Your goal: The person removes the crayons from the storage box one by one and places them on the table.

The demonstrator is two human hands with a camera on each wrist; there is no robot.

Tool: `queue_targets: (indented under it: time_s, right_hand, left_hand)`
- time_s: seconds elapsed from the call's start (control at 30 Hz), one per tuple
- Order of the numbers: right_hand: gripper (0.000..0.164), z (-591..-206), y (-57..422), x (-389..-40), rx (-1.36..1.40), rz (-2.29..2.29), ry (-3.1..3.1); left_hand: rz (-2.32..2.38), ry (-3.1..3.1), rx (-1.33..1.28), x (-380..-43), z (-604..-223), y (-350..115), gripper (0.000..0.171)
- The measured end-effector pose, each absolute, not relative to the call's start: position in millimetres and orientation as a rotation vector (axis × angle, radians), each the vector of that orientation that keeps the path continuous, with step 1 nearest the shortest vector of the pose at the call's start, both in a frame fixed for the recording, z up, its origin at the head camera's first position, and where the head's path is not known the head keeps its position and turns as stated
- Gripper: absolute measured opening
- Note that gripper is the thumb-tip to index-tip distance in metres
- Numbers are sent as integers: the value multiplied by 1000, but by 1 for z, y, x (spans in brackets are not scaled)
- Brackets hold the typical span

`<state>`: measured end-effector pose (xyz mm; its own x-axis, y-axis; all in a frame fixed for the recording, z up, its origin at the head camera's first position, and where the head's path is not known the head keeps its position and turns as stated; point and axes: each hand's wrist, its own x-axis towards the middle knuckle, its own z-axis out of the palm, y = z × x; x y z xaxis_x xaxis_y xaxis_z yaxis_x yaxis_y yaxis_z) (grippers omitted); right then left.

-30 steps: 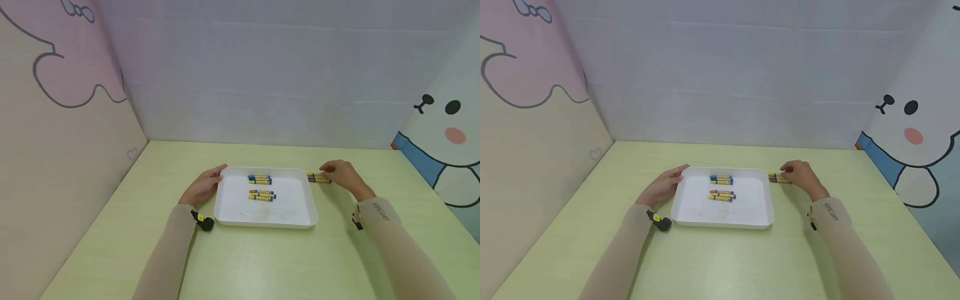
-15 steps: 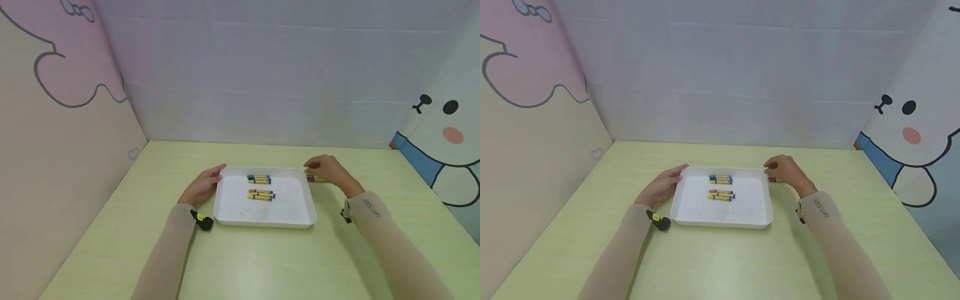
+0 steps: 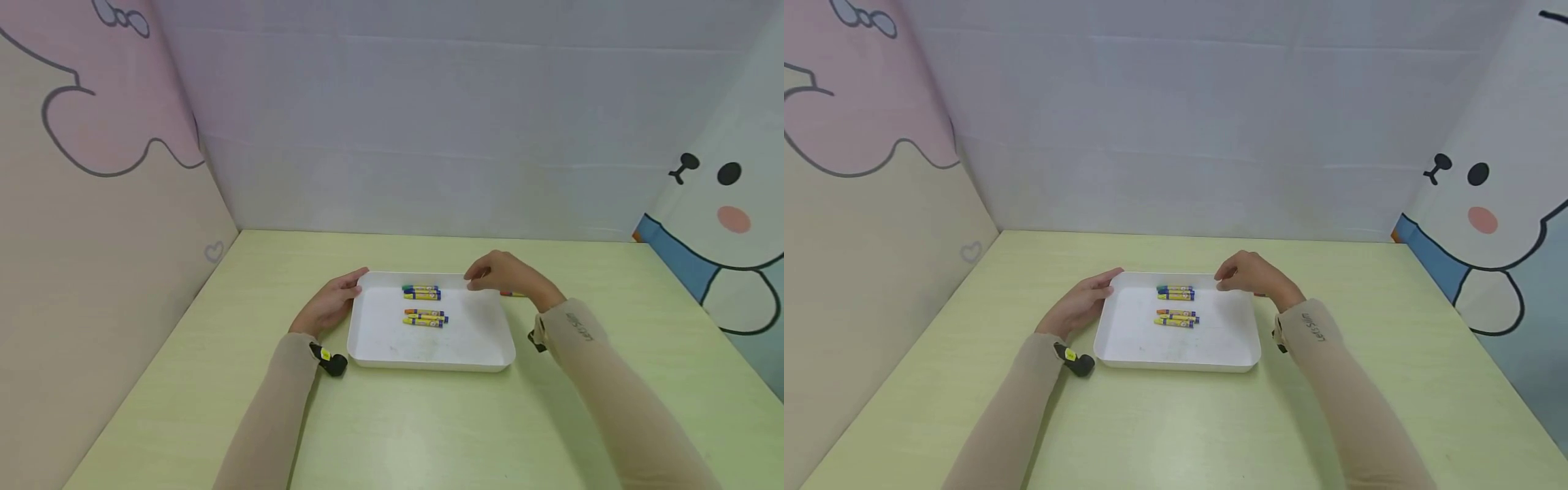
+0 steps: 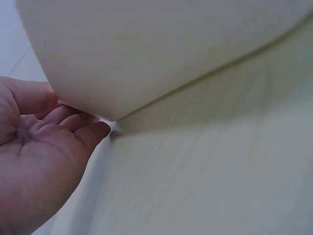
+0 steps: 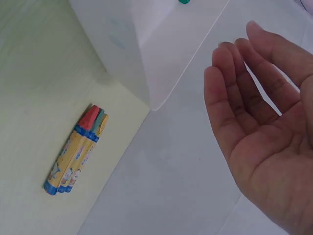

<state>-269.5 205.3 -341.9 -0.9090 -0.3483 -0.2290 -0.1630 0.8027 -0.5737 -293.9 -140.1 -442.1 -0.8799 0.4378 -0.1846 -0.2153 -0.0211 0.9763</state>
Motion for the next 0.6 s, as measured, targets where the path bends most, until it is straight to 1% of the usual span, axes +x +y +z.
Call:
queue_targets:
  time_s: [0.4, 0.6]
  right_hand:
    - [28, -351, 184, -279, -494, -782, 2563]
    - [23, -360, 176, -284, -595, -742, 2491]
  left_hand:
    - [1956, 1823, 260, -293, -442, -141, 54]
    - [1958, 1827, 258, -294, -442, -141, 53]
